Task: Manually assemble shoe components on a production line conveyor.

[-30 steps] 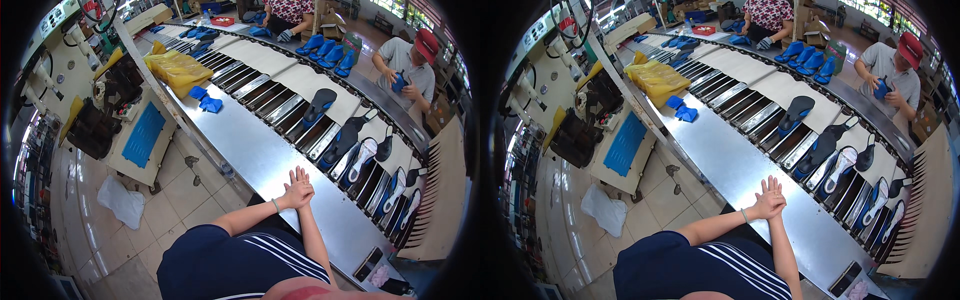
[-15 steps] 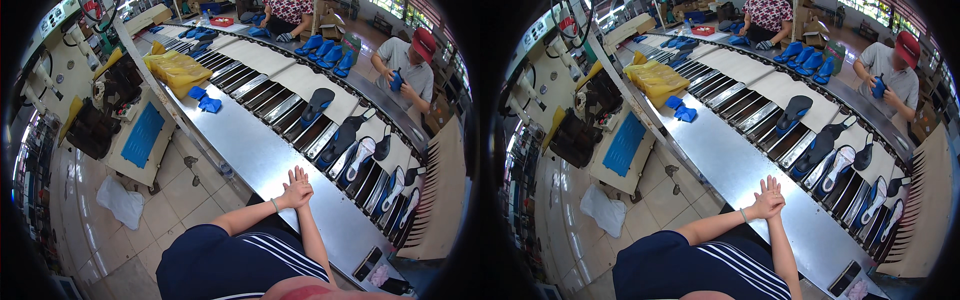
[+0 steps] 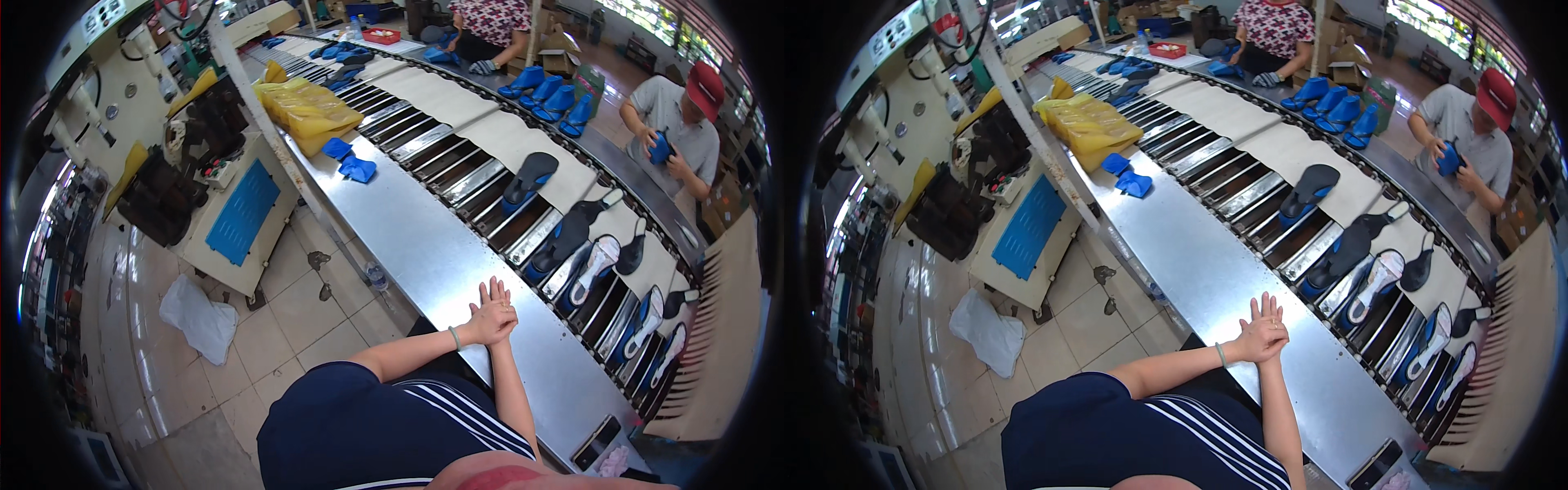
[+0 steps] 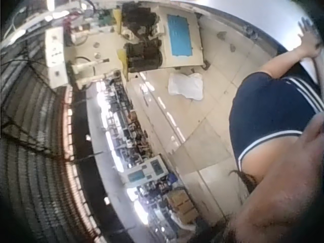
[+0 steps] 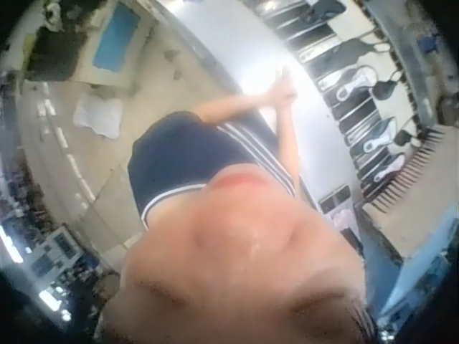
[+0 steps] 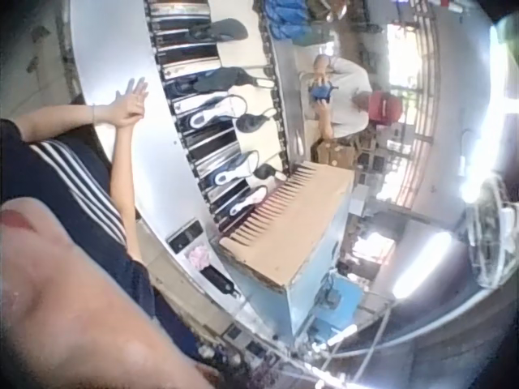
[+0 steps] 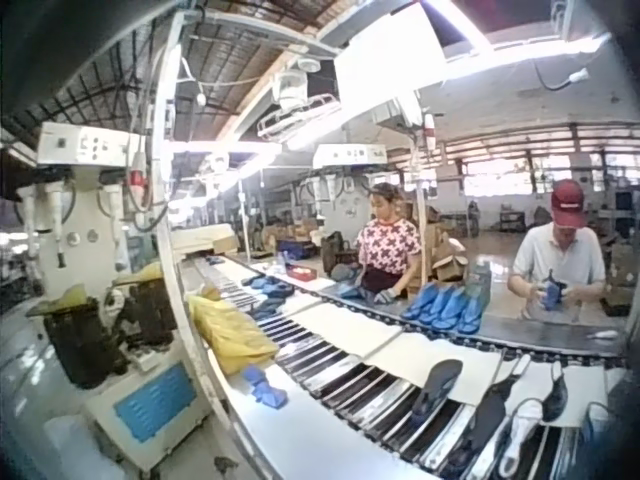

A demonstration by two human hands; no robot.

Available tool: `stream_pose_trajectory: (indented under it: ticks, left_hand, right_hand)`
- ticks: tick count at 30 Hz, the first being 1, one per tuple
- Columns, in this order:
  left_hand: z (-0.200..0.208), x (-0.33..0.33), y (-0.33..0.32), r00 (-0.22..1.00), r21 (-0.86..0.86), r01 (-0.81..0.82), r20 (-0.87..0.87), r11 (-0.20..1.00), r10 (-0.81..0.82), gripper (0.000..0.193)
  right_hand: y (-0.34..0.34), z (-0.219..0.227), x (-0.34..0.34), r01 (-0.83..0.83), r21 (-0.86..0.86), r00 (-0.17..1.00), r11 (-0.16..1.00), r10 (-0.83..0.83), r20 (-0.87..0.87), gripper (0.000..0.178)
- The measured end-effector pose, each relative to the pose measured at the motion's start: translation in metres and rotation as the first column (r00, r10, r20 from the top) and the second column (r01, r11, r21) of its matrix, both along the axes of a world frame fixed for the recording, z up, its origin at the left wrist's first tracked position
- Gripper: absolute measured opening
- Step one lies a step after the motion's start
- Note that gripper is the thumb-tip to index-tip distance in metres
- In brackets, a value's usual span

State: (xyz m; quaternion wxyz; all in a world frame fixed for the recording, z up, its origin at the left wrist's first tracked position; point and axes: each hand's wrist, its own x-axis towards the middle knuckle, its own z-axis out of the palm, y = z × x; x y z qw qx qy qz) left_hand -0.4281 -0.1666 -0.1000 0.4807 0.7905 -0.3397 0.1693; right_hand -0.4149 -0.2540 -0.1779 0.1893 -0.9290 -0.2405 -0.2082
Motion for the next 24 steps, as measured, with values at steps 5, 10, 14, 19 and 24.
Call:
stream_pose_trajectory:
  ticks: [5, 10, 14, 19, 24]
  left_hand:
    - [-0.032, 0.006, -0.020, 0.976, 0.151, -0.216, -0.006, 0.965, 0.219, 0.012]
    - [-0.107, 0.029, -0.051, 0.820, 0.485, -0.471, -0.065, 0.736, 0.568, 0.025]
    - [-0.117, 0.033, -0.067, 0.716, 0.427, -0.611, -0.060, 0.666, 0.695, 0.027]
    - [-0.110, 0.022, -0.072, 0.681, 0.346, -0.626, -0.195, 0.699, 0.706, 0.029]
    - [-0.103, 0.025, -0.086, 0.462, 0.114, -0.813, -0.472, 0.571, 0.751, 0.029]
  right_hand:
    - [-0.007, 0.010, -0.001, 0.075, -0.349, 0.997, 0.934, -0.074, 0.017, 0.070]
    - [-0.003, 0.008, -0.002, -0.046, 0.075, 0.996, 0.996, 0.052, -0.074, 0.068]
    - [-0.006, 0.004, -0.001, -0.037, 0.071, 0.996, 0.997, 0.042, -0.075, 0.068]
    - [-0.010, 0.001, 0.000, -0.034, 0.068, 0.997, 0.997, 0.039, -0.068, 0.069]
    - [-0.006, 0.005, -0.001, -0.051, 0.073, 0.997, 0.996, 0.055, -0.054, 0.069]
